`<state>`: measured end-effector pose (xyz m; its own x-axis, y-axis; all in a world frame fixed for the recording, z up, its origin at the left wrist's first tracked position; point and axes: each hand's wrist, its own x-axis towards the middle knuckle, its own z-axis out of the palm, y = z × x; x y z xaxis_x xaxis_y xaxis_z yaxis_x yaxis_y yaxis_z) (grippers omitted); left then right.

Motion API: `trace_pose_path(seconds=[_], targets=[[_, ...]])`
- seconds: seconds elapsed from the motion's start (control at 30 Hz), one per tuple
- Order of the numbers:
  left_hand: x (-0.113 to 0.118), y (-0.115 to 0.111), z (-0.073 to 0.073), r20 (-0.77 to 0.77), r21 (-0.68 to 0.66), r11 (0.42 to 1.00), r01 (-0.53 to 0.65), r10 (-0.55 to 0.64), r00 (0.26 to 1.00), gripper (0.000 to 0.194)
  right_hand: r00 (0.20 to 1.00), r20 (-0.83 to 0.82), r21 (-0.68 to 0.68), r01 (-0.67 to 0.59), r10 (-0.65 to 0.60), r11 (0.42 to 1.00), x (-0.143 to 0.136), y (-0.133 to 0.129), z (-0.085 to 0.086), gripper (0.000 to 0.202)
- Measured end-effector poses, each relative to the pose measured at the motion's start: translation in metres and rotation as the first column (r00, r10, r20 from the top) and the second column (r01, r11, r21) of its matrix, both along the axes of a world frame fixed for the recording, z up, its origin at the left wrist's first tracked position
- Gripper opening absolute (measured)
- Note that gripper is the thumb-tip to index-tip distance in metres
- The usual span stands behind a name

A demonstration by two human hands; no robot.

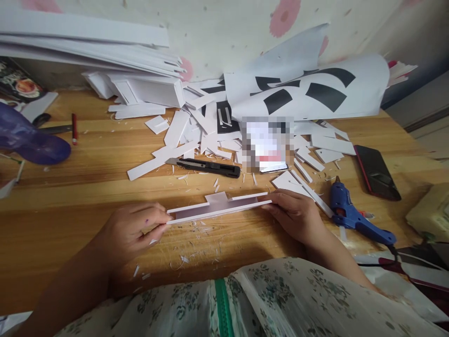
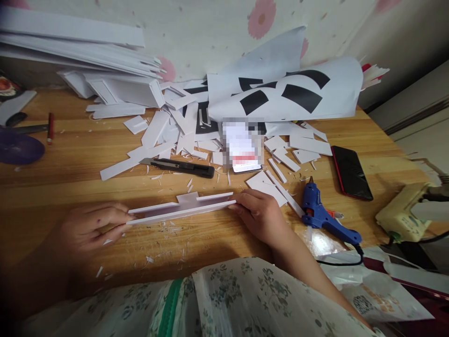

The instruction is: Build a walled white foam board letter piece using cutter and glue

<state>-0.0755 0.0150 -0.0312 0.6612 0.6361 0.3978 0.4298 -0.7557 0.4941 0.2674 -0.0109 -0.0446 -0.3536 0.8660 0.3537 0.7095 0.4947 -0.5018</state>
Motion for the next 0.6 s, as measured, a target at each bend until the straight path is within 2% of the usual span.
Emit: trace_pose_path(seconds=[0.2, 0.43, 0.6], targets=[[0.0025, 0.0009, 0.0043, 0.018, 0.013, 1.000, 0.016, -0.016, 1.000, 0.013, 1.000, -0.018, -0.011, -0.003, 0.003, 1.000, -0.0009, -0.0009, 0.0013, 0.010], [-0.0007, -0.0041, 0.0012, 0.005, -0.084, 0.996, -0.029, 0.029, 1.000, 0.016, 1.000, -0.027, -0.034, -0.007, 0.006, 0.999, -0.0013, 0.0001, 0.0013, 0.010], [0.0001, -0.0028, 0.0042, -0.003, -0.048, 0.999, -0.009, 0.008, 1.000, 0.014, 1.000, -0.002, -0.034, 0.006, -0.006, 0.999, -0.0015, -0.0007, 0.0026, 0.012]])
